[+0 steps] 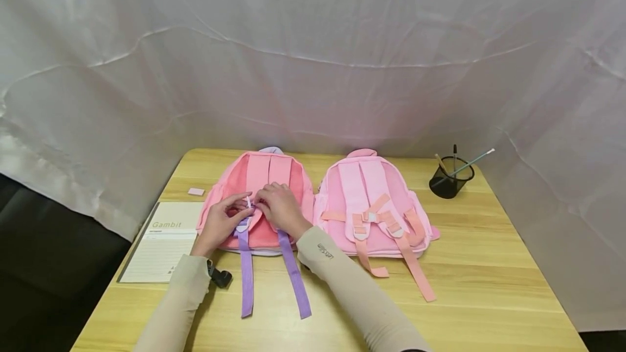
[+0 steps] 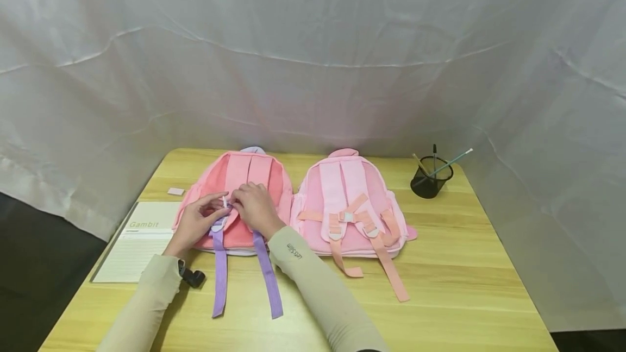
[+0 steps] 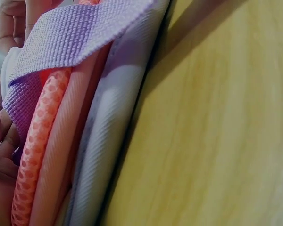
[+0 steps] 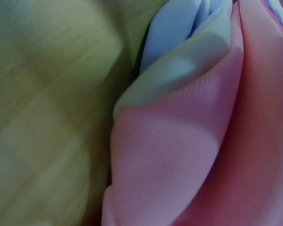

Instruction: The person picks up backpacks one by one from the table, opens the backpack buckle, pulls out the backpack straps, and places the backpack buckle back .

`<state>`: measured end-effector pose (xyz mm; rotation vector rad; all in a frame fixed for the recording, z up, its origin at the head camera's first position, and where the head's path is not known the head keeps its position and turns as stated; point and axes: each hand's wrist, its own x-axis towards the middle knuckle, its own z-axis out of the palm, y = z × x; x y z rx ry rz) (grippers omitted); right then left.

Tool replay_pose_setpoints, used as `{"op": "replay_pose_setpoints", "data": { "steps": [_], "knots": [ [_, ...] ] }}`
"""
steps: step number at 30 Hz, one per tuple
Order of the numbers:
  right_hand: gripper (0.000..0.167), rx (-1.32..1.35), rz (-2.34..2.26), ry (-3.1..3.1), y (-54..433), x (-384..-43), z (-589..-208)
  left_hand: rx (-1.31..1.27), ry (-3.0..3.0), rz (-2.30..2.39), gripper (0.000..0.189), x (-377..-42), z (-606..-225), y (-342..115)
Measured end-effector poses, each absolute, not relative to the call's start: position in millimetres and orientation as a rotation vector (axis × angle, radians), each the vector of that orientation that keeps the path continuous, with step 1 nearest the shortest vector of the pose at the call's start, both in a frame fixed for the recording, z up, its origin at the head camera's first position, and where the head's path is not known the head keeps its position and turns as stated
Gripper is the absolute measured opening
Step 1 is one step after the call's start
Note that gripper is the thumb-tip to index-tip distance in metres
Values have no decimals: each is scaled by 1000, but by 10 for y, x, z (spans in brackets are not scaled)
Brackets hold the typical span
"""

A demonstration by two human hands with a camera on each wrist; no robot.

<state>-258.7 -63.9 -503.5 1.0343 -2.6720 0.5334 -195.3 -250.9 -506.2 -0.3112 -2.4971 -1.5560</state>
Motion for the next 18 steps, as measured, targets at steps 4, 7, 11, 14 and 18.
{"op": "replay_pose_setpoints", "data": {
  "steps": [4,7,11,14,18],
  "knots": [
    [7,1071,515,-2634,-659,-2571,-5039,-311,-2489,-1568,42,-1947,-5063,-2503],
    [7,1087,528,-2620,-663,-2560,-5026,-306,-2487,-1565,42,-1951,-5079,-2507],
    [11,1063,574,-2647,-633,-2561,-5027,-299,-2488,-1556,42,-1959,-5100,-2509],
    [11,1040,581,-2658,-598,-2576,-5040,-288,-2490,-1551,42,-1957,-5095,-2504],
    [8,1031,558,-2643,-563,-2601,-5056,-291,-2493,-1544,42,-1951,-5070,-2496]
  ]
}}
